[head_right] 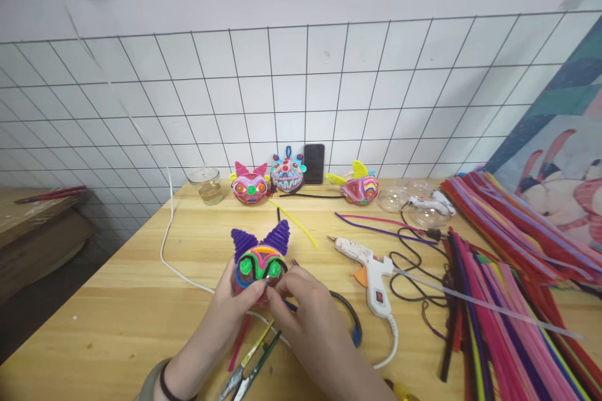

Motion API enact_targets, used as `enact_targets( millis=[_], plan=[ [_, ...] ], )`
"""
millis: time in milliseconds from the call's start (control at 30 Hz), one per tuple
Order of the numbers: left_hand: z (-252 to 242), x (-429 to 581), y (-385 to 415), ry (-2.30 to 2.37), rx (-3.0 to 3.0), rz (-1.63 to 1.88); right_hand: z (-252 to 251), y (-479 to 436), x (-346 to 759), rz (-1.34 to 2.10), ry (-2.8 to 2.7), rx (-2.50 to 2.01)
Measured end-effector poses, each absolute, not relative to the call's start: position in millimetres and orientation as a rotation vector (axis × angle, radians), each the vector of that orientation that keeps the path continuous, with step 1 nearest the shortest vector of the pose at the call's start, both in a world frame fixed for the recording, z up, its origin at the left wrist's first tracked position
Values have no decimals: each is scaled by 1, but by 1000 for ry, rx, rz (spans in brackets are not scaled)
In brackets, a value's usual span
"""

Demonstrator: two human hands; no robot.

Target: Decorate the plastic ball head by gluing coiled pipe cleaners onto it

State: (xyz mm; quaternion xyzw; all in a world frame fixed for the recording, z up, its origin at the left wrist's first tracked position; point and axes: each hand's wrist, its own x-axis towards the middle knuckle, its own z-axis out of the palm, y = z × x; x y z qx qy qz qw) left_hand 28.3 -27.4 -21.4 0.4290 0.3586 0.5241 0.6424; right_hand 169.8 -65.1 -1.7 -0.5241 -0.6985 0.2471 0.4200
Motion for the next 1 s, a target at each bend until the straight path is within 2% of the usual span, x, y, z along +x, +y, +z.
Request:
enact_targets(
  millis=[533, 1000],
  plan=[
    [-16, 21, -19, 847, 841, 1181, 5, -68, 170, 815, -1620, -1381],
    [-11, 21, -21, 816, 848, 1098, 1, -67, 171, 717, -1682, -1305]
  ],
)
